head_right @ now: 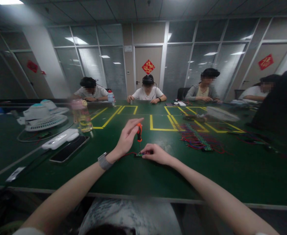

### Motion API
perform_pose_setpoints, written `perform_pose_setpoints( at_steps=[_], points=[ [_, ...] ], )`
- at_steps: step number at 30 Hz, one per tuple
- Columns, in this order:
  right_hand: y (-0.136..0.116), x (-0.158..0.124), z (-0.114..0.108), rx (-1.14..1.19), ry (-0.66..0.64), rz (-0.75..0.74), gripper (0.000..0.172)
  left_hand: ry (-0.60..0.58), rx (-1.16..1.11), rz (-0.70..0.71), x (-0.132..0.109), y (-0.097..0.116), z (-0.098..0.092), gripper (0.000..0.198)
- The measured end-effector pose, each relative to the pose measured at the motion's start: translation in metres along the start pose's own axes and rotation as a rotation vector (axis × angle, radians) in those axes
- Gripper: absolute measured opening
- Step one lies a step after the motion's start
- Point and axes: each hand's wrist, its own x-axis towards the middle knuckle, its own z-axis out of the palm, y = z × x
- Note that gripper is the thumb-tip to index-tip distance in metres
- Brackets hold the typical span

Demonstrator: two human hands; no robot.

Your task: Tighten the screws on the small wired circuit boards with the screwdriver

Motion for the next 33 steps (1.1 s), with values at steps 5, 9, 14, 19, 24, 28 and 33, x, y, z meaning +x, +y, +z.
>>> perform_pose_setpoints(
  at_steps=[5,9,14,19,24,28,33],
  points=[
    [-0.0033,-0.0005,-0.0011,-0.008,-0.011,0.005,0.026,0.024,-0.034,-0.008,-0.0002,-0.0023,0.0002,0.030],
    [-0.0032,-0.0007,-0.0011,0.002,-0.006,0.005,0.025,0.049,0.071,-0.001,-0.0001,-0.0026,-0.0012,0.026],
    [0.0000,-0.0005,0.0004,0.015,0.006,0.011,0.027,-0.011,-0.110,-0.027,0.0000,-0.0048,0.0018,0.035],
    [0.0005,-0.0006,0.0009,0.013,0.014,0.014,0.026,0.068,0.010,-0.023,0.0001,-0.0037,0.0003,0.023],
    [-0.0006,-0.0009,0.0005,0.022,0.012,0.015,0.027,0.012,-0.037,-0.032,0.0010,-0.0039,-0.0007,0.029],
    [-0.0014,-0.0009,0.0001,0.021,0.009,0.014,0.029,-0.074,-0.189,-0.103,0.0022,-0.0020,0.0015,0.034],
    [-0.0029,-0.0009,0.0001,0.022,0.010,0.025,0.027,0.016,-0.029,-0.030,0.0019,0.0000,-0.0007,0.025]
  ],
)
